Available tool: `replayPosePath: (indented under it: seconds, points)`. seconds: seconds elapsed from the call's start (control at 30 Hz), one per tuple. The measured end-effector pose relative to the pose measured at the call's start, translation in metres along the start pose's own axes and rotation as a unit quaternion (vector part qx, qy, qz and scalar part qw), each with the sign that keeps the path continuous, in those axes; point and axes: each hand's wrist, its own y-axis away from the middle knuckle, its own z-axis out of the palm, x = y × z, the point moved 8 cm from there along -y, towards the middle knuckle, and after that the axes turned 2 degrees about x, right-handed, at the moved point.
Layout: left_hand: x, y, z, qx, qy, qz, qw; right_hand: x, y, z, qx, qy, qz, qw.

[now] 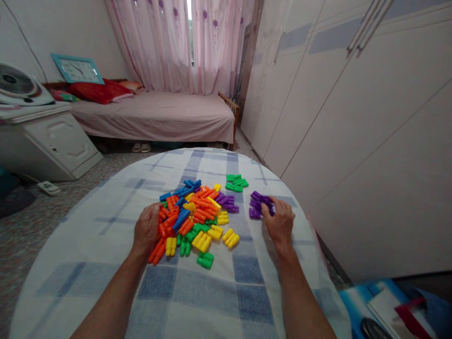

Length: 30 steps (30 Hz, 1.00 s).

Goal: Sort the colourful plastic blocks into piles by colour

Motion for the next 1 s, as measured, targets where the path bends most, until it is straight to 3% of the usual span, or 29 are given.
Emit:
replayPosePath:
  seconds: [0.07, 0.17, 0.27, 0.37, 0.43, 0.53, 0.73, 0.83, 1.0]
  points:
    - [0.000, 0.000, 0.000, 0.002, -0.003, 0.000, 1.000, 0.031, -0.004, -0.003, 0.011, 0.040, 0.077, 0.996]
    - [-0.002, 0.000, 0.001, 0.002, -0.007, -0.001, 1.000, 0.060, -0.002, 0.006, -0.031, 0.069, 0.148, 0.986]
    - [-0.002, 0.001, 0.001, 0.002, -0.002, -0.001, 1.000, 0.069, 0.004, 0.017, -0.084, 0.071, 0.166, 0.980]
    - [-0.001, 0.001, 0.001, 0.001, 0.004, 0.003, 1.000, 0.064, 0.005, 0.019, -0.088, 0.065, 0.158, 0.981]
    - [-0.001, 0.000, 0.002, 0.000, 0.006, 0.003, 1.000, 0.053, 0.002, 0.014, -0.057, 0.050, 0.132, 0.988]
    - [-0.004, 0.000, 0.002, 0.004, 0.009, -0.005, 1.000, 0.018, -0.004, 0.013, -0.031, -0.019, 0.033, 0.999]
    - [-0.008, -0.001, 0.003, 0.007, 0.019, -0.005, 1.000, -0.064, -0.001, 0.054, -0.169, -0.117, -0.155, 0.966]
    - [-0.006, -0.001, 0.003, 0.008, 0.011, -0.002, 1.000, -0.083, 0.000, 0.079, -0.220, -0.102, -0.187, 0.952]
    - [-0.001, 0.000, 0.003, 0.003, 0.010, 0.003, 1.000, -0.085, 0.002, 0.108, -0.253, -0.089, -0.163, 0.949]
